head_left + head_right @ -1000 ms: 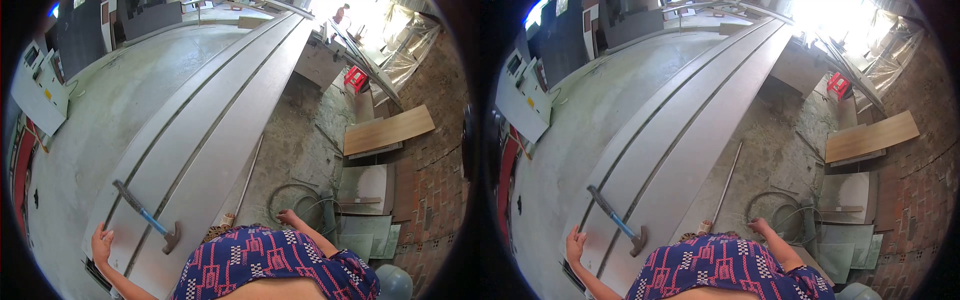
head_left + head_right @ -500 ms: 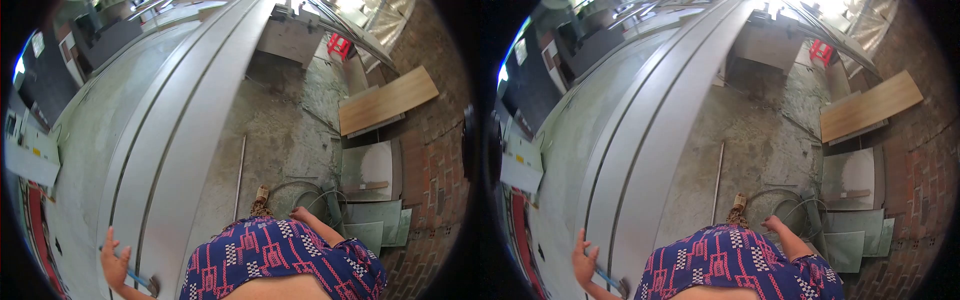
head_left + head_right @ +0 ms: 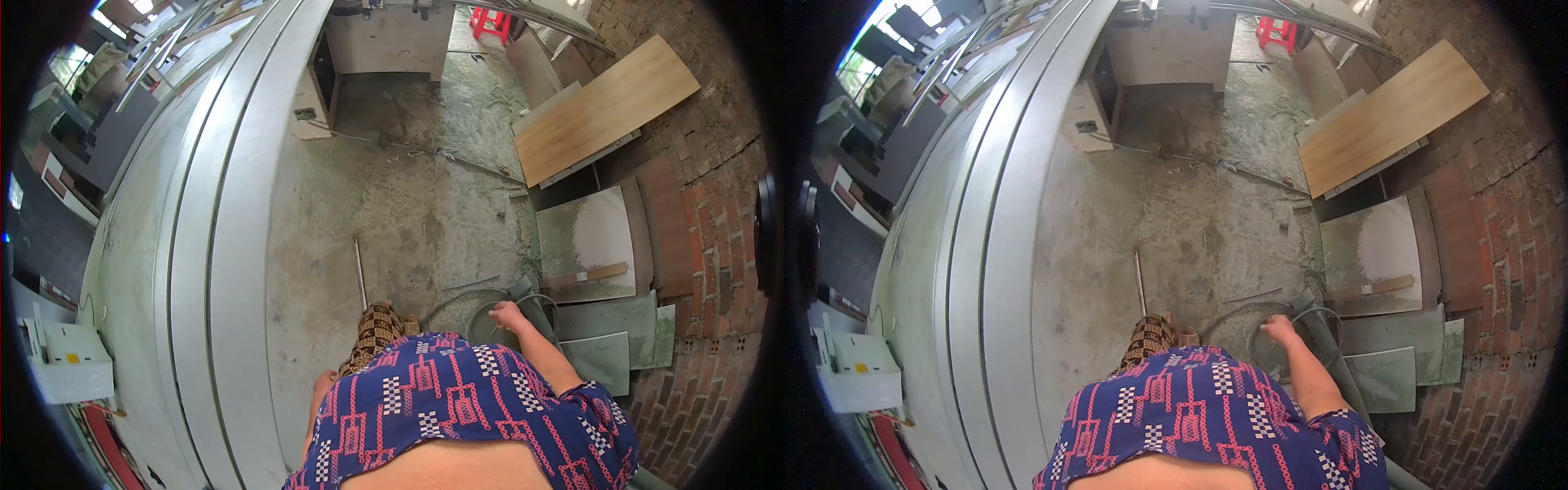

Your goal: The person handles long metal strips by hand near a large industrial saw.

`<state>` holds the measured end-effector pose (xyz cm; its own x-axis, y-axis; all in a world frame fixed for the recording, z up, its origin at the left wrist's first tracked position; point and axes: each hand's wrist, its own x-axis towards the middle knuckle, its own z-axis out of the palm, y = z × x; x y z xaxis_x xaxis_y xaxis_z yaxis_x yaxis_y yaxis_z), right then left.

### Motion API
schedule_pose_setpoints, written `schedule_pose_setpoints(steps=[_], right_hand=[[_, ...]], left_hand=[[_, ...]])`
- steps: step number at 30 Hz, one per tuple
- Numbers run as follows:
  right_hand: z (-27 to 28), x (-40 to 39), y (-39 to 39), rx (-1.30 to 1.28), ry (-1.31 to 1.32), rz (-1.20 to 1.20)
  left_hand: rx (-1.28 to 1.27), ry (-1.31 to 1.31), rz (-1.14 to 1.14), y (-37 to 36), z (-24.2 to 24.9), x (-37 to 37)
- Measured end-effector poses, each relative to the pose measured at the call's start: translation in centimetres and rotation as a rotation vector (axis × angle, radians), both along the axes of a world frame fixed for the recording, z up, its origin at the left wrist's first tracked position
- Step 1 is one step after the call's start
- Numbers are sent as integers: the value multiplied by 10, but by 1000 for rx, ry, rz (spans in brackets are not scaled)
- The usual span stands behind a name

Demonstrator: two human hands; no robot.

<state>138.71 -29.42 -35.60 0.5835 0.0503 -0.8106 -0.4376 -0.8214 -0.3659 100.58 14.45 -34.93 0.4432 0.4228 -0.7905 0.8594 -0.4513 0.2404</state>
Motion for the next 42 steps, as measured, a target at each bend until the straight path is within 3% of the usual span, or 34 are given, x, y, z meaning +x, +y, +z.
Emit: schedule_pose_setpoints(steps=[3, 4, 5, 8, 12, 16, 20, 24, 26, 28, 32, 34, 36, 38, 40, 42], right_hand=[[-15, 13, -6, -107, 178, 158], [-14, 20, -3, -115, 108, 408], [-15, 30, 1, -140, 155, 407], [14, 70, 35, -163, 135, 356], [-50, 138, 26, 125, 63, 311], [25, 227, 85, 178, 11, 10], [26, 273, 94, 280, 21, -97], [-18, 323, 70, 128, 69, 240], [-48, 357, 41, 100, 159, 372], [-45, 412, 26, 64, 192, 443], [-11, 549, 2, 0, 95, 456], [5, 634, -12, -39, 86, 373], [-11, 716, -23, -149, 68, 267], [-36, 787, -34, -158, -115, 297], [-49, 843, -35, -125, -275, 428], [-54, 904, -24, -77, -321, 210]], left_hand=[[-52, 155, 33, 3, -9, 1], [-55, 192, 53, 2, -4, 8], [-62, 227, 76, 6, -2, 11], [-76, 288, 124, 11, 4, 43], [-99, 352, 155, 21, 11, 99], [-124, 388, 109, 35, 9, 151], [-110, 355, -25, 51, -8, 216], [85, 169, -273, 54, -61, 341], [221, 125, -277, 52, -67, 420], [196, 148, 15, 61, 40, 529], [295, 11, 181, 61, 0, 579], [224, 72, 293, 35, 26, 621], [184, 12, 368, 1, 4, 640], [94, -76, 419, -34, -14, 646], [66, -159, 388, -61, -97, 598], [47, -110, 395, -80, -91, 603]])
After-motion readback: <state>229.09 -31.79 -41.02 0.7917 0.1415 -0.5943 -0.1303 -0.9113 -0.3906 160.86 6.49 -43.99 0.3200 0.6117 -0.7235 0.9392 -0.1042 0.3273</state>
